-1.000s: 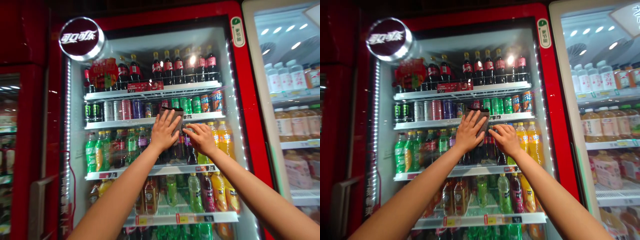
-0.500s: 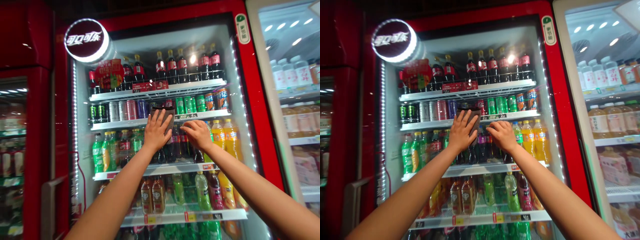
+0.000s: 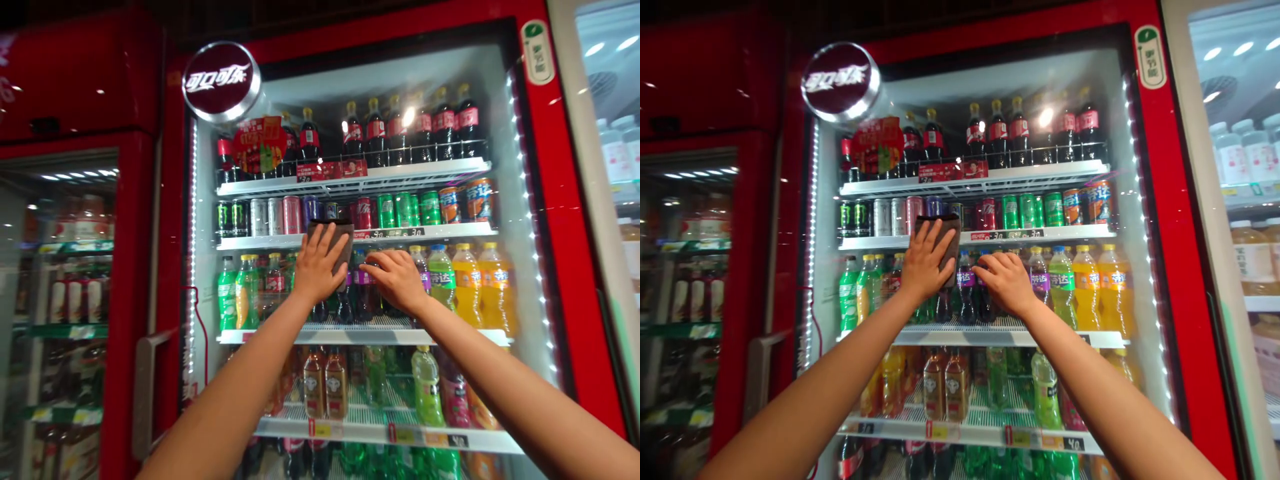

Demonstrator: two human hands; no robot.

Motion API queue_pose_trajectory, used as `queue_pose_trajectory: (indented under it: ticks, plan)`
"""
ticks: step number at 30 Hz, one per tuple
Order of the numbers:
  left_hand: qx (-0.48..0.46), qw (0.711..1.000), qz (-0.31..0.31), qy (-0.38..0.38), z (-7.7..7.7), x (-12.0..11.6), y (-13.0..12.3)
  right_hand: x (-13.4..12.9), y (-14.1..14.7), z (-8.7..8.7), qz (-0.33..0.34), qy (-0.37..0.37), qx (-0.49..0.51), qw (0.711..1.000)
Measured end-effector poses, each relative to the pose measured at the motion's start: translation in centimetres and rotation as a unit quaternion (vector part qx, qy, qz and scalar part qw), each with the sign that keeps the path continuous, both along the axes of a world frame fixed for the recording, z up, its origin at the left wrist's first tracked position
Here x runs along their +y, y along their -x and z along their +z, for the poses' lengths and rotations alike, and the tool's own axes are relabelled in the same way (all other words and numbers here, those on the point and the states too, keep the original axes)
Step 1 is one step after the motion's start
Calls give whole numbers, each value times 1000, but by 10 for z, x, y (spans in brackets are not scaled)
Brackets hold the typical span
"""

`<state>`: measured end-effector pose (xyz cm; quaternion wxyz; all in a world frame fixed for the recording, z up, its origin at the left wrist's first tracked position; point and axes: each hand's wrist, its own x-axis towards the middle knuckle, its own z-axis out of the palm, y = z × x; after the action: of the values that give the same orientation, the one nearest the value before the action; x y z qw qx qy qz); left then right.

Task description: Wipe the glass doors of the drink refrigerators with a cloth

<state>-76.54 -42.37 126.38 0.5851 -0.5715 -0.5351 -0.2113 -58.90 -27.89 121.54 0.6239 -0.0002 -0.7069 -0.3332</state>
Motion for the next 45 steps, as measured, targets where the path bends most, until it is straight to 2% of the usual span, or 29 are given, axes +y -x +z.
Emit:
queue_pose_trajectory:
  ticks: [2, 3, 4, 6, 8, 10, 12, 14, 16, 17, 19, 21, 23, 25, 27, 29, 31, 33, 35, 37, 39, 40, 42, 45]
  plan:
    - [-42, 998, -4, -50, 12, -6, 14, -2, 3, -2, 9, -1, -6, 1000]
    - [-65, 995, -6, -81, 12, -10, 21, -2, 3, -5, 15, -1, -5, 1000]
    - [-84, 991, -7, -106, 7, -15, 27, -2, 3, -8, 22, -2, -2, 1000]
    - [-92, 988, -5, -122, -13, -21, 33, -3, 3, -13, 30, 0, 4, 1000]
    - [-65, 993, 0, -94, -33, -22, 31, -6, 6, -14, 39, 3, 10, 999]
    - [-32, 998, 3, -53, -39, -20, 24, -13, 14, -12, 55, 3, 6, 998]
    - [-11, 1000, 3, -25, -26, -17, 21, -21, 26, -6, 74, 3, -6, 997]
    - [-11, 1000, 2, -23, -2, -19, 26, -29, 40, 1, 86, 8, -16, 996]
    - [-38, 998, 3, -56, 19, -25, 40, -35, 52, 5, 88, 12, -26, 996]
    - [-59, 995, 3, -84, 24, -29, 48, -36, 56, 5, 87, 14, -30, 996]
    - [-96, 986, 2, -136, 19, -37, 62, -38, 63, 2, 81, 18, -32, 996]
    - [-103, 983, 2, -149, -3, -42, 67, -38, 66, -3, 76, 20, -27, 997]
    - [-72, 991, 3, -112, -28, -44, 63, -38, 67, -8, 73, 16, -22, 997]
    - [-31, 998, 1, -59, -41, -42, 56, -38, 67, -12, 70, 10, -21, 997]
    - [-5, 1000, -3, -24, -33, -39, 51, -38, 66, -13, 66, 6, -21, 998]
    - [-6, 1000, -3, -21, -8, -39, 54, -38, 66, -13, 64, 2, -25, 998]
    - [-33, 998, -1, -47, 19, -43, 68, -39, 66, -14, 65, -5, -26, 998]
    - [-78, 991, -1, -105, 31, -53, 87, -39, 66, -15, 64, -11, -22, 998]
    - [-112, 981, 3, -160, 22, -64, 104, -39, 66, -17, 63, -15, -18, 998]
    - [-112, 979, 15, -170, -4, -73, 112, -38, 66, -18, 62, -18, -19, 998]
    - [-73, 989, 28, -126, -29, -77, 111, -38, 66, -19, 63, -22, -19, 998]
    - [-50, 994, 31, -94, -37, -78, 108, -39, 66, -19, 63, -21, -13, 998]
    - [-10, 999, 28, -38, -37, -79, 104, -44, 70, -17, 58, -12, 8, 998]
    - [5, 1000, 23, -9, -7, -82, 108, -61, 85, -11, 48, -16, 9, 999]
